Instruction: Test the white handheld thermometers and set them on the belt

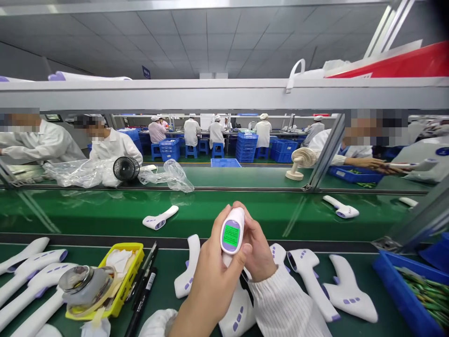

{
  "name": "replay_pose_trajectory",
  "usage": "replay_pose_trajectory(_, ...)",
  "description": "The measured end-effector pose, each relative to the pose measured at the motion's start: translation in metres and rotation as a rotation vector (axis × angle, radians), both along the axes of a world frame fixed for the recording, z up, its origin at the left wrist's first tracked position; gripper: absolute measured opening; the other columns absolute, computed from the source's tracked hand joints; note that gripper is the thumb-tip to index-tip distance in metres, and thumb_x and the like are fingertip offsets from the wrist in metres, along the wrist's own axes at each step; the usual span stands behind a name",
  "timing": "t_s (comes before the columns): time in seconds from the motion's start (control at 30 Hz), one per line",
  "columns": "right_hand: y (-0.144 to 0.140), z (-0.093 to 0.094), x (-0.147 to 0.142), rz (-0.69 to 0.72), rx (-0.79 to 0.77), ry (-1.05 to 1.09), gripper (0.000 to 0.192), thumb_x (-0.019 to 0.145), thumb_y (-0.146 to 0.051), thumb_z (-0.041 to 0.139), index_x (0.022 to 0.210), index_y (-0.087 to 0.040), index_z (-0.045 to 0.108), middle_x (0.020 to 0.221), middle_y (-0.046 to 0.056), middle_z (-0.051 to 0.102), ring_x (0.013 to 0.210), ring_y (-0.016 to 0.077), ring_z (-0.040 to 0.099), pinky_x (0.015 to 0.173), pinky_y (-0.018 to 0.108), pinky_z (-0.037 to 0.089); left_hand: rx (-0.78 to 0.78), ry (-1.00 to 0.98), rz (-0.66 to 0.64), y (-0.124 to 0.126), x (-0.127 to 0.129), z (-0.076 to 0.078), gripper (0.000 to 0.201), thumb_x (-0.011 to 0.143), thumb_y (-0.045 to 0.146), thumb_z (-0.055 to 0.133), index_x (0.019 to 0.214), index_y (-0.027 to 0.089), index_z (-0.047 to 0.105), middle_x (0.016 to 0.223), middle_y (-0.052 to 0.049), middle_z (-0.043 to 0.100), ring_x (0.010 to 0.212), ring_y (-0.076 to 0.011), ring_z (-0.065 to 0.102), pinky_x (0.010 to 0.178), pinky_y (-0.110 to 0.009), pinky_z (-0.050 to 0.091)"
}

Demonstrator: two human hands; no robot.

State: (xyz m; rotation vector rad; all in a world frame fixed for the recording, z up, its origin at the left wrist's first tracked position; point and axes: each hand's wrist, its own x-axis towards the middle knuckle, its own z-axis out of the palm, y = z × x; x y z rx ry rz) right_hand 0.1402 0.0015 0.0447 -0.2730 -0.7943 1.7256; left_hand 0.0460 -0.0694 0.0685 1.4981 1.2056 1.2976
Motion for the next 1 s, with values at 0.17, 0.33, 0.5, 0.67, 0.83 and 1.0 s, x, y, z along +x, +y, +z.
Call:
replay_pose_trajectory(0.17,0.002,-0.002,0.0,0.035,0.0,0.062,0.025,0.073,-0.033,0.074,0.095,-0.024,0.065,0.072,-0.005,0.061,0.056,0.0082,0.052,0.052,0.017,0.045,0.043,0.008,0.022,0.002,0.004,-0.002,0.058,0.093,0.044,0.053,0.147,0.03,0.036,0.14,-0.007,0.054,0.122,-0.0295,0.055,0.091,-0.039,0.053)
replay_pose_trajectory(0.33,0.002,-0.002,0.003,0.038,-0.004,0.067,0.025,0.073,-0.031,0.074,0.094,-0.022,0.065,0.072,-0.005,0.06,0.059,0.0078,0.053,0.056,0.016,0.047,0.058,0.001,0.066,0.0,0.008,-0.003,0.059,0.092,0.046,0.054,0.146,0.029,0.038,0.14,-0.008,0.054,0.118,-0.0279,0.058,0.087,-0.036,0.054)
replay_pose_trajectory(0.5,0.004,-0.005,0.005,0.083,0.039,0.085,0.022,0.075,-0.031,0.073,0.094,-0.023,0.063,0.074,-0.005,0.061,0.059,0.0085,0.055,0.054,0.017,0.047,0.045,0.052,0.101,-0.001,0.007,-0.006,0.062,0.091,0.048,0.054,0.146,0.025,0.036,0.127,-0.011,0.062,0.099,-0.0258,0.066,0.081,-0.036,0.055)
replay_pose_trajectory(0.67,0.006,-0.011,0.007,0.121,0.123,0.03,0.035,0.075,-0.032,0.075,0.107,-0.026,0.06,0.076,-0.004,0.062,0.057,0.0092,0.056,0.052,0.018,0.048,0.065,0.03,0.094,0.0,0.005,-0.007,0.062,0.092,0.046,0.054,0.147,0.028,0.033,0.129,-0.007,0.061,0.11,-0.0258,0.062,0.086,-0.035,0.054)
replay_pose_trajectory(0.83,0.006,-0.013,0.008,0.119,0.142,0.022,0.035,0.076,-0.033,0.074,0.107,-0.025,0.058,0.076,-0.004,0.061,0.058,0.0093,0.055,0.051,0.018,0.048,0.069,0.031,0.098,0.0,0.006,-0.006,0.059,0.092,0.045,0.054,0.145,0.03,0.035,0.135,-0.006,0.058,0.112,-0.0248,0.061,0.085,-0.035,0.054)
replay_pose_trajectory(1.0,0.007,-0.012,0.009,0.152,0.189,0.02,0.04,0.077,-0.035,0.074,0.113,-0.028,0.058,0.08,-0.004,0.062,0.059,0.0096,0.057,0.054,0.019,0.05,0.07,0.037,0.109,-0.001,0.007,-0.005,0.059,0.091,0.047,0.054,0.144,0.028,0.037,0.124,-0.008,0.063,0.098,-0.0233,0.065,0.074,-0.032,0.056)
